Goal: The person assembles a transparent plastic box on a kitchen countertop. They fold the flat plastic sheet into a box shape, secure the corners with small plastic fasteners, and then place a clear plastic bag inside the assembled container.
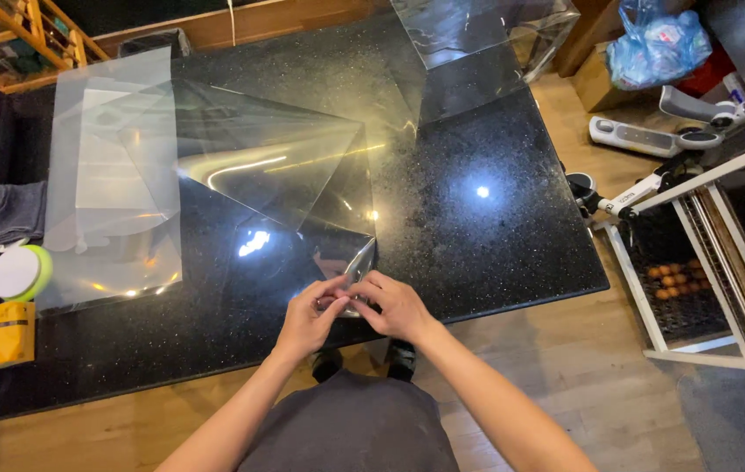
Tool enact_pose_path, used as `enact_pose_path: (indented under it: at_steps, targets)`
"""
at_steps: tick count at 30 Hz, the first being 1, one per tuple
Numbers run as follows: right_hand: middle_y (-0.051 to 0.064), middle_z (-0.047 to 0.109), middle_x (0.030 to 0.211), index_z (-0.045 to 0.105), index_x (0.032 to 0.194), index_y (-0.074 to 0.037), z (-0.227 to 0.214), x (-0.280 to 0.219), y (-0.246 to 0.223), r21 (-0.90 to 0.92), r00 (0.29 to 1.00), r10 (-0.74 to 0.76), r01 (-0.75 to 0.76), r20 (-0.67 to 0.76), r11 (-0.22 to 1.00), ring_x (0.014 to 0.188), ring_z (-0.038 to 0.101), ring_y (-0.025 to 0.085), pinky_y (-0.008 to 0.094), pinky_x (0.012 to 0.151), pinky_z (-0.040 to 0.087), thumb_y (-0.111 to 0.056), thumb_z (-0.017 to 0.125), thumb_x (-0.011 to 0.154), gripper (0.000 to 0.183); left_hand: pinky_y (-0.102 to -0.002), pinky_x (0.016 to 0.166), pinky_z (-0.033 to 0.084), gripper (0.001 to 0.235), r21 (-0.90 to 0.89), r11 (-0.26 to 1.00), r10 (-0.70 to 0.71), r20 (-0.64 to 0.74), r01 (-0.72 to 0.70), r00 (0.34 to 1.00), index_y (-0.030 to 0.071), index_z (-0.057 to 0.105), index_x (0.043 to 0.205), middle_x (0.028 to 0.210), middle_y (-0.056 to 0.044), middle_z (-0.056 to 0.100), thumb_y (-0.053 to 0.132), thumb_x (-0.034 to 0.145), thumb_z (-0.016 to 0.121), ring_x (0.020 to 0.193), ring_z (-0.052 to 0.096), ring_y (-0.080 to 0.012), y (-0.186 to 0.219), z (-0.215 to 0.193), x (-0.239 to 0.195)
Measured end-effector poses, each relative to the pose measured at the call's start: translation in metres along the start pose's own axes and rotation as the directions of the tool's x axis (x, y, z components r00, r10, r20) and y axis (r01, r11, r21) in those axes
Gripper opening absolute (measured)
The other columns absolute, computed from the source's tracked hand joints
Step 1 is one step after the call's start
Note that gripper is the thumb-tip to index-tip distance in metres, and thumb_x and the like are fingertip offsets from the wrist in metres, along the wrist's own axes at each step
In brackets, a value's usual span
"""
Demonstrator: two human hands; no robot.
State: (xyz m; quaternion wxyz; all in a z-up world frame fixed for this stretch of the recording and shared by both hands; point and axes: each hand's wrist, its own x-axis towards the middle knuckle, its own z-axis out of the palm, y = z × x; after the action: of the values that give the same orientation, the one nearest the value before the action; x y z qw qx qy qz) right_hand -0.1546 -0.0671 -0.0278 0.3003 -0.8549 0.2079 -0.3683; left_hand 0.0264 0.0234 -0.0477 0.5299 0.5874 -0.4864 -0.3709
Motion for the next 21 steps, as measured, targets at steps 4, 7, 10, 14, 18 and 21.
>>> enact_pose_path:
  at_steps: [4, 7, 10, 14, 18, 21]
  targets:
    - [0.0, 0.056, 0.073, 0.065, 0.093, -0.021, 0.018, 0.0, 0.034, -0.089, 0.986, -0.14, 0.148, 0.093, 0.985, 0.067, 0.065, 0.025, 0.036, 0.061, 0.055, -0.027, 0.066, 0.094, 0.006, -0.027, 0.073, 0.064, 0.036, -0.092, 0.992, -0.093, -0.022, 0.091, 0.995, 0.003, 0.073, 0.123, 0.09, -0.011, 0.071, 0.0, 0.088, 0.074, 0.08, 0.074, -0.0142, -0.008, 0.001, -0.005]
    - [0.004, 0.055, 0.068, 0.06, 0.09, -0.018, 0.035, -0.004, 0.057, -0.171, 0.963, -0.243, 0.261, 0.119, 0.95, 0.065, 0.064, 0.025, 0.037, 0.059, 0.053, -0.028, 0.067, 0.091, 0.012, -0.029, 0.069, 0.063, 0.02, 0.078, 0.996, -0.048, -0.04, 0.051, 0.998, 0.007, 0.078, 0.111, 0.088, -0.01, 0.074, 0.008, 0.092, 0.073, 0.081, 0.074, -0.0163, 0.006, 0.001, -0.004]
    - [0.002, 0.057, 0.07, 0.06, 0.09, -0.017, 0.036, -0.001, 0.059, -0.194, 0.943, -0.318, 0.331, 0.094, 0.924, 0.066, 0.064, 0.022, 0.034, 0.063, 0.054, -0.028, 0.066, 0.093, 0.013, -0.03, 0.071, 0.061, 0.017, 0.176, 0.984, 0.016, -0.035, -0.009, 0.999, 0.012, 0.079, 0.109, 0.088, -0.006, 0.075, 0.01, 0.094, 0.07, 0.081, 0.074, -0.0171, 0.01, 0.001, -0.002]
    - [0.005, 0.056, 0.066, 0.059, 0.088, -0.014, 0.03, 0.006, 0.05, -0.124, 0.964, -0.253, 0.261, 0.079, 0.957, 0.062, 0.064, 0.025, 0.036, 0.058, 0.054, -0.019, 0.066, 0.09, 0.009, -0.03, 0.067, 0.057, 0.015, 0.231, 0.973, 0.027, -0.044, -0.016, 0.999, 0.014, 0.079, 0.107, 0.085, -0.005, 0.075, 0.015, 0.095, 0.07, 0.076, 0.072, -0.0178, 0.028, 0.0, 0.002]
    - [0.007, 0.057, 0.066, 0.059, 0.091, -0.013, 0.022, 0.01, 0.042, -0.034, 0.976, -0.167, 0.174, 0.138, 0.984, 0.063, 0.064, 0.028, 0.038, 0.058, 0.054, -0.019, 0.065, 0.092, 0.008, -0.032, 0.068, 0.056, 0.014, 0.22, 0.975, 0.036, -0.062, -0.022, 0.997, 0.012, 0.079, 0.106, 0.082, -0.008, 0.072, 0.013, 0.093, 0.072, 0.073, 0.069, -0.0187, 0.036, 0.0, 0.002]
    - [0.008, 0.058, 0.067, 0.059, 0.093, -0.012, 0.019, 0.009, 0.039, -0.004, 0.974, -0.148, 0.151, 0.171, 0.989, 0.064, 0.065, 0.029, 0.038, 0.059, 0.054, -0.016, 0.065, 0.09, 0.008, -0.034, 0.067, 0.055, 0.014, 0.252, 0.967, 0.047, -0.072, -0.027, 0.996, 0.013, 0.079, 0.105, 0.081, -0.008, 0.07, 0.014, 0.094, 0.071, 0.072, 0.067, -0.0201, 0.031, 0.001, -0.002]
